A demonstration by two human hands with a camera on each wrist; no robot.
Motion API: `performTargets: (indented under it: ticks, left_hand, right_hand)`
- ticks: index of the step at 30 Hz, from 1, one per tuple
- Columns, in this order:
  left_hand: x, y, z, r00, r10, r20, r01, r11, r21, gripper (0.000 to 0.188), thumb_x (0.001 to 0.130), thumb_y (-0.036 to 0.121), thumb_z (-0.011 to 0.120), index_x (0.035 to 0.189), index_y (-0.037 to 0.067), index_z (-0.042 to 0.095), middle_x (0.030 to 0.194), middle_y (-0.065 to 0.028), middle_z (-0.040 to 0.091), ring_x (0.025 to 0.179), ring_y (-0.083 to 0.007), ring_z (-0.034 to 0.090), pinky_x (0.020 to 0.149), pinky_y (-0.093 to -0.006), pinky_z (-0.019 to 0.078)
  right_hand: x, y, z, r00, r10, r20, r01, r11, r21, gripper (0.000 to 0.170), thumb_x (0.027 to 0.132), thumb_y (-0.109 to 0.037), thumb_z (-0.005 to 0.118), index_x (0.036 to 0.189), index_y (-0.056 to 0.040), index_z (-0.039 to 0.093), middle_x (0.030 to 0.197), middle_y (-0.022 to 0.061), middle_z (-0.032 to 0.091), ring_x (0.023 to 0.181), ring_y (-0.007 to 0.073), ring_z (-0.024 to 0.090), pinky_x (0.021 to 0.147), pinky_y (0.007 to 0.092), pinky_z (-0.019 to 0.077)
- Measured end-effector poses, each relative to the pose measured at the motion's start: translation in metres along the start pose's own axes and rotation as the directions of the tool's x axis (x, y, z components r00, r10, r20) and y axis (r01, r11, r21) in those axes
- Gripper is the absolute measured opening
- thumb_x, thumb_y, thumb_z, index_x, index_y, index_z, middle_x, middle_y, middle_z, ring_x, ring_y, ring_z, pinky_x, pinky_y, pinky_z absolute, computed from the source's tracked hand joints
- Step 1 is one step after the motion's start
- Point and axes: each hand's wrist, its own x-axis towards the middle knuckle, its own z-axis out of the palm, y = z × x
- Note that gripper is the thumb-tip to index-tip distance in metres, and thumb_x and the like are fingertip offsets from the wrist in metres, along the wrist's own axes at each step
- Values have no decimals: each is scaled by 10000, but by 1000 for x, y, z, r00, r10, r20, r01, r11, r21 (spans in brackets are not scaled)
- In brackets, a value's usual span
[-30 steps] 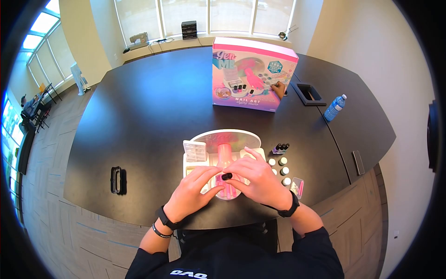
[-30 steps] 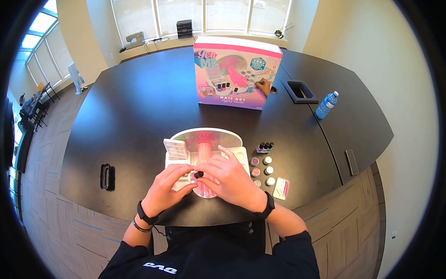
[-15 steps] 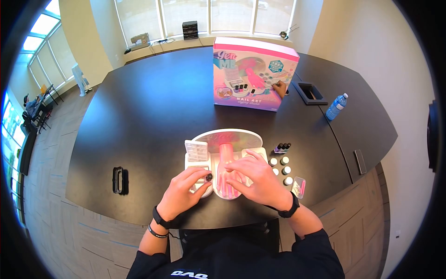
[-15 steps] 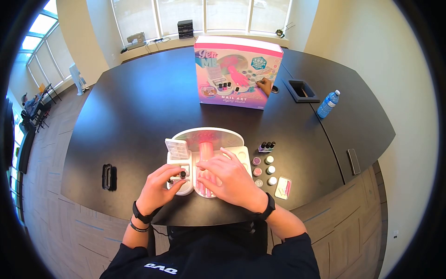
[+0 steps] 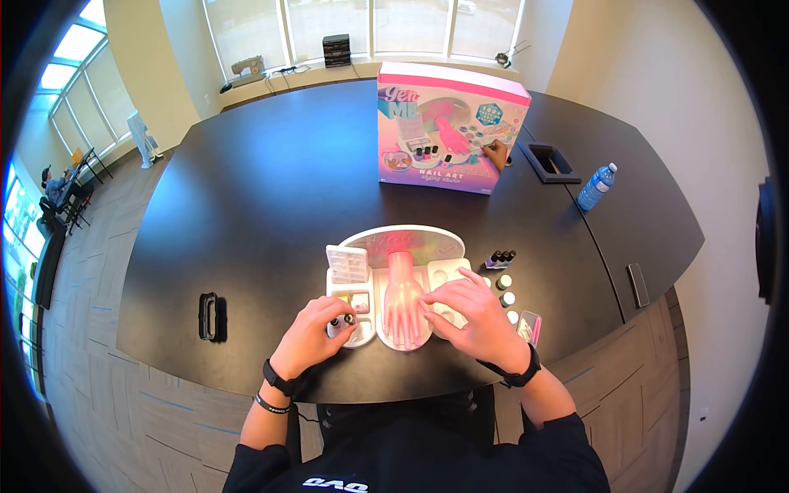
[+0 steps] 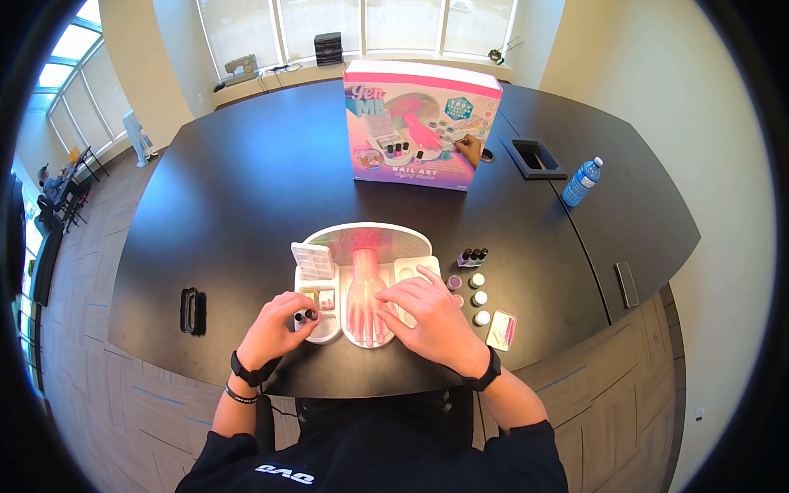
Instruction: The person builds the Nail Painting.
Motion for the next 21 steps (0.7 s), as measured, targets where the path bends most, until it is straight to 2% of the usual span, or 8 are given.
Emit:
performTargets:
  ticks: [8,13,21]
  left_hand:
    - [-1,-17,6,998,65,23,-67,994,83,218,828,47,851,1029,53,765,1109,-120,756,1154,-343,690,1022,-454,570]
    - [-5,-20,7,998,54,43,-59,992,113,202,864,73,833,1046,32,756,1137,-127,718,1219,-354,634,1067,-457,543]
    - [-5,-17,5,998,28,56,-35,991,129,201,872,77,825,1053,28,750,1146,-123,687,1226,-350,618,1076,-455,537]
  right_hand:
    - [-3,-2,-5,1000,3,-9,-3,1000,-3,170,978,-199,805,1132,-125,803,1071,32,804,1067,235,747,1223,573,447]
    - [-4,1,-7,1000,0,-6,0,1000,-12,174,978,-187,800,1142,-130,803,1079,32,802,1082,238,743,1227,575,444]
    - [-8,2,-10,1000,12,-5,-12,1000,-11,180,978,-177,795,1153,-131,804,1087,39,802,1093,244,740,1229,572,439]
